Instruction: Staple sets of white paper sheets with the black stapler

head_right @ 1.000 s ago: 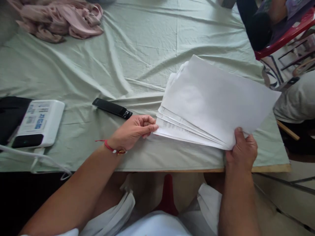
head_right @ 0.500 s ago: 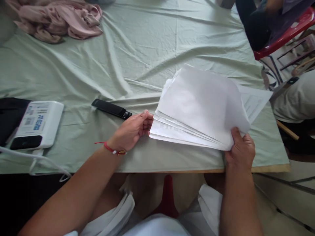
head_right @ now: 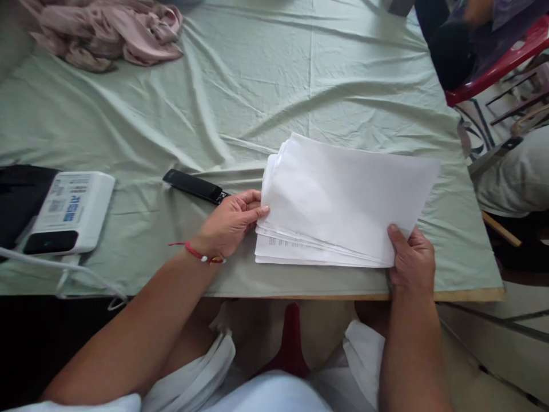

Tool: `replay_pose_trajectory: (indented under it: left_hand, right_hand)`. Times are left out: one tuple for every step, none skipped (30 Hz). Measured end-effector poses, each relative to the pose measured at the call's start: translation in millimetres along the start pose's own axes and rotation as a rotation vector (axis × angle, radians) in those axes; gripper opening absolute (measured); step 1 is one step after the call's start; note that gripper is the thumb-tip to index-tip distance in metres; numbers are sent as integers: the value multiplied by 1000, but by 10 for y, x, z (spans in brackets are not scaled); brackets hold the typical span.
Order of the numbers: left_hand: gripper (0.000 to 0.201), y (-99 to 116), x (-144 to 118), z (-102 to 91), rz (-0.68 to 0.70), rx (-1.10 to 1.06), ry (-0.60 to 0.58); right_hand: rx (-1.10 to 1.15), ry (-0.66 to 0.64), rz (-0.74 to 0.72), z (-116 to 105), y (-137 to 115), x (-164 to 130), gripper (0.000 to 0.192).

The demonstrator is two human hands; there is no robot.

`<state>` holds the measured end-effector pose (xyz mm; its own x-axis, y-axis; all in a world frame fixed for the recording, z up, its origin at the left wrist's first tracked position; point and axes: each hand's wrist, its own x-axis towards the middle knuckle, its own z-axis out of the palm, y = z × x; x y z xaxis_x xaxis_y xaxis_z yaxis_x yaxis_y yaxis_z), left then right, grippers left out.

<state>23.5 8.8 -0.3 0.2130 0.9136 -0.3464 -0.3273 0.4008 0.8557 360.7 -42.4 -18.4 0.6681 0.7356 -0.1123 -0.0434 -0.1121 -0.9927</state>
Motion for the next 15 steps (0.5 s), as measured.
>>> replay_pose_trajectory:
  left_hand:
    - [39, 3, 0, -4, 4, 12, -15]
    - [38, 6, -1, -8, 6, 20, -27]
    - [37, 8, -1, -10, 8, 22, -30]
    - [37, 8, -1, -10, 11, 19, -24]
    - [36, 6, -1, -9, 13, 13, -13]
    - [36, 1, 2, -7, 13, 5, -2]
    - [37, -7, 6, -4, 9, -4, 7]
    - [38, -16, 11, -1, 6, -16, 15]
    - [41, -24, 19, 2, 4, -27, 20]
    - [44, -30, 27, 4, 8, -38, 22]
    - [46, -29, 36, 5, 22, -48, 23]
    - [49, -20, 44, 6, 44, -55, 19]
    - [51, 0, 49, 5, 74, -60, 9]
    - [52, 29, 51, 3, 108, -61, -9]
    - [53, 68, 48, 1, 141, -55, -30]
  right_hand:
    - [6, 2, -6, -5, -1, 10, 52]
    - [14, 4, -11, -10, -2, 19, 51]
    - [26, 5, -14, -13, -3, 26, 51]
    - [41, 6, -15, -15, -4, 30, 51]
    - [58, 9, -19, -15, -7, 30, 51]
    - [73, 11, -20, -15, -10, 26, 52]
    - [86, 11, -19, -14, -14, 20, 53]
    - [96, 6, -19, -14, -17, 11, 54]
    - [102, -2, -18, -16, -19, 3, 55]
    - [105, -13, -17, -21, -19, -5, 55]
    - [108, -29, -14, -28, -17, -10, 56]
    - [108, -48, -8, -37, -13, -11, 56]
    - [105, -68, 1, -46, -8, -10, 56]
    - [101, -86, 11, -56, -1, -5, 55]
    - [94, -109, 26, -63, 6, -1, 55]
